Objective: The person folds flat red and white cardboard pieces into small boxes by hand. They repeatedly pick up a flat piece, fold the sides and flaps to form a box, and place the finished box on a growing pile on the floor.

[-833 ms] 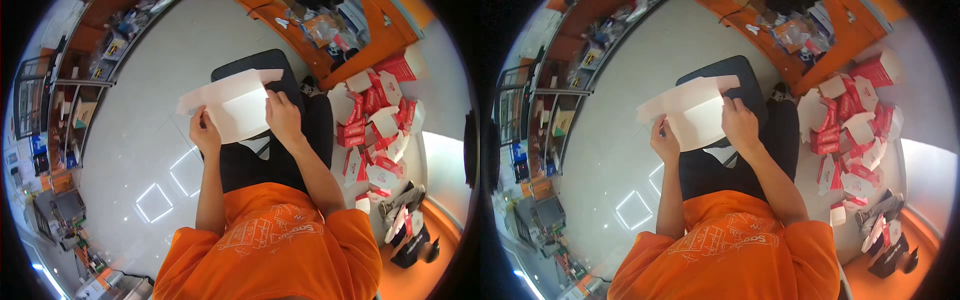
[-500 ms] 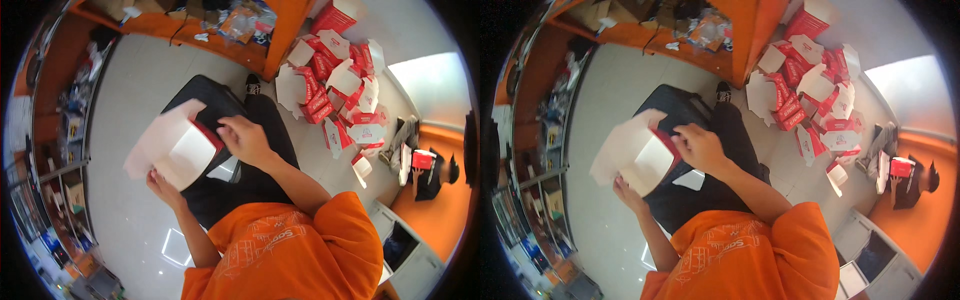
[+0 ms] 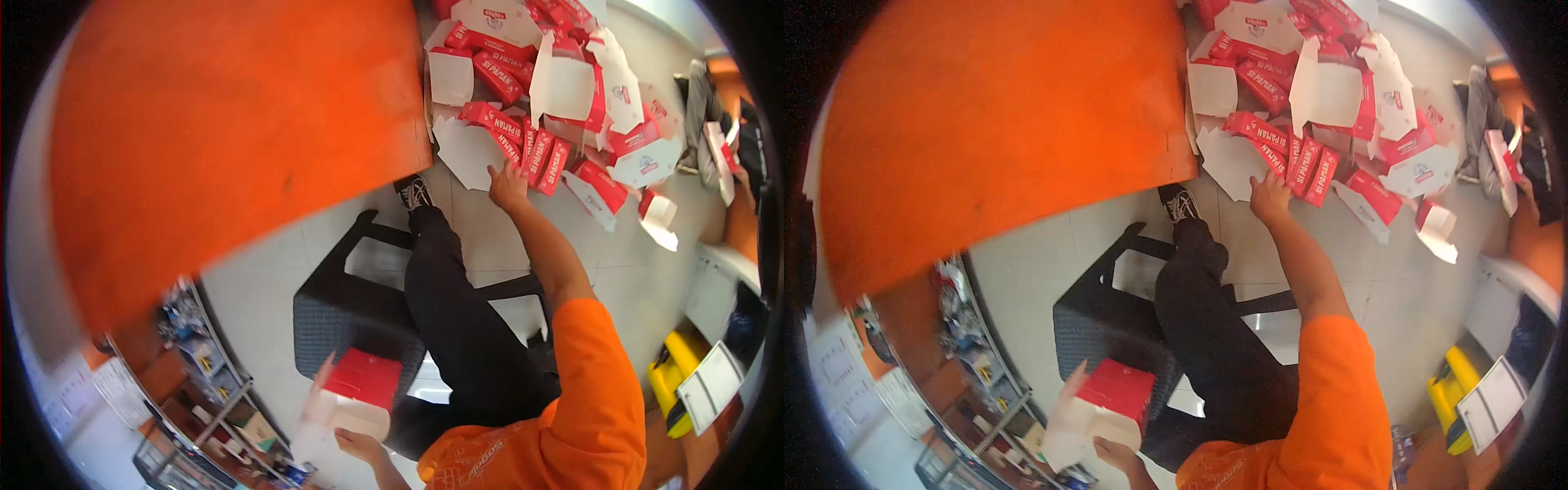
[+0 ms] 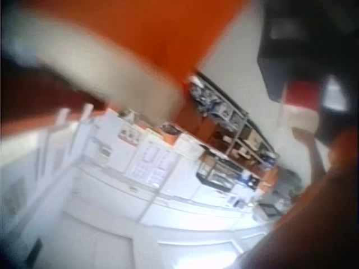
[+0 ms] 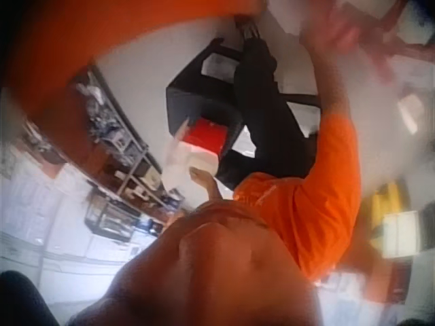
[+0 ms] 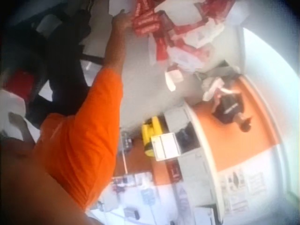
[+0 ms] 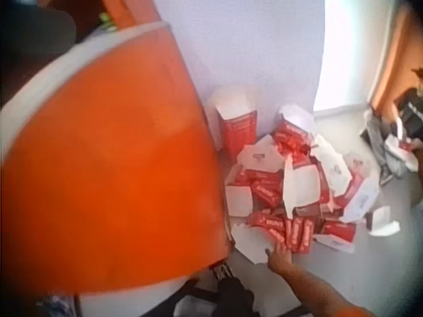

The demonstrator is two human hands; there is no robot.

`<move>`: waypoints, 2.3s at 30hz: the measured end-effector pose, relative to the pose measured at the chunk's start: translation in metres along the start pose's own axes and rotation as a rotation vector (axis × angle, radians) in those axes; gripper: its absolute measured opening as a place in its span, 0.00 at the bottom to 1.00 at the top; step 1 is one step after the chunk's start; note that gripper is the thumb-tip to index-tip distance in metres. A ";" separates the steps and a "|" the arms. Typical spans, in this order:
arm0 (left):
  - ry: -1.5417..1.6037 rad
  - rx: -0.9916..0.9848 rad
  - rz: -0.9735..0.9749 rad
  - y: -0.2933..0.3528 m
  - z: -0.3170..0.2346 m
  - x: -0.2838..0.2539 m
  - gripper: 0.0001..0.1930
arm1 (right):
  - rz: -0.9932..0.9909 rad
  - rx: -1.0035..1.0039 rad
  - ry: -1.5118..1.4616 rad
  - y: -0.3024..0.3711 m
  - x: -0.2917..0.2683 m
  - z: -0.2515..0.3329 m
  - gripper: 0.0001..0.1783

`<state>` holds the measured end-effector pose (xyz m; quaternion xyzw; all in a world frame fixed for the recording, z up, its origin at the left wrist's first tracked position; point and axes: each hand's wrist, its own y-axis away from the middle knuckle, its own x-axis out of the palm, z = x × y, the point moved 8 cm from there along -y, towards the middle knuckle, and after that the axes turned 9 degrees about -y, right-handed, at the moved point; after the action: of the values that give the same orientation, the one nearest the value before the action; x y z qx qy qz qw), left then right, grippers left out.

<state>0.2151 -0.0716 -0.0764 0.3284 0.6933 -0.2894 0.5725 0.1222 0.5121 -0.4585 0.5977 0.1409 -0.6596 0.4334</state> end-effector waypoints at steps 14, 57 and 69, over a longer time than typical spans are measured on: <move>0.395 -0.066 0.301 0.004 -0.018 0.014 0.23 | 0.177 -0.383 0.111 0.001 -0.126 -0.002 0.07; 0.720 0.083 -0.152 0.027 -0.073 -0.013 0.12 | 0.102 -1.358 -0.722 0.319 -0.271 0.300 0.39; 0.645 0.604 -0.162 0.071 -0.121 -0.042 0.29 | 0.489 -1.152 -0.830 0.295 -0.236 0.294 0.45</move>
<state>0.2035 0.0606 -0.0152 0.4989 0.7443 -0.4054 0.1810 0.1232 0.2275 -0.0730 -0.0072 0.1520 -0.5376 0.8294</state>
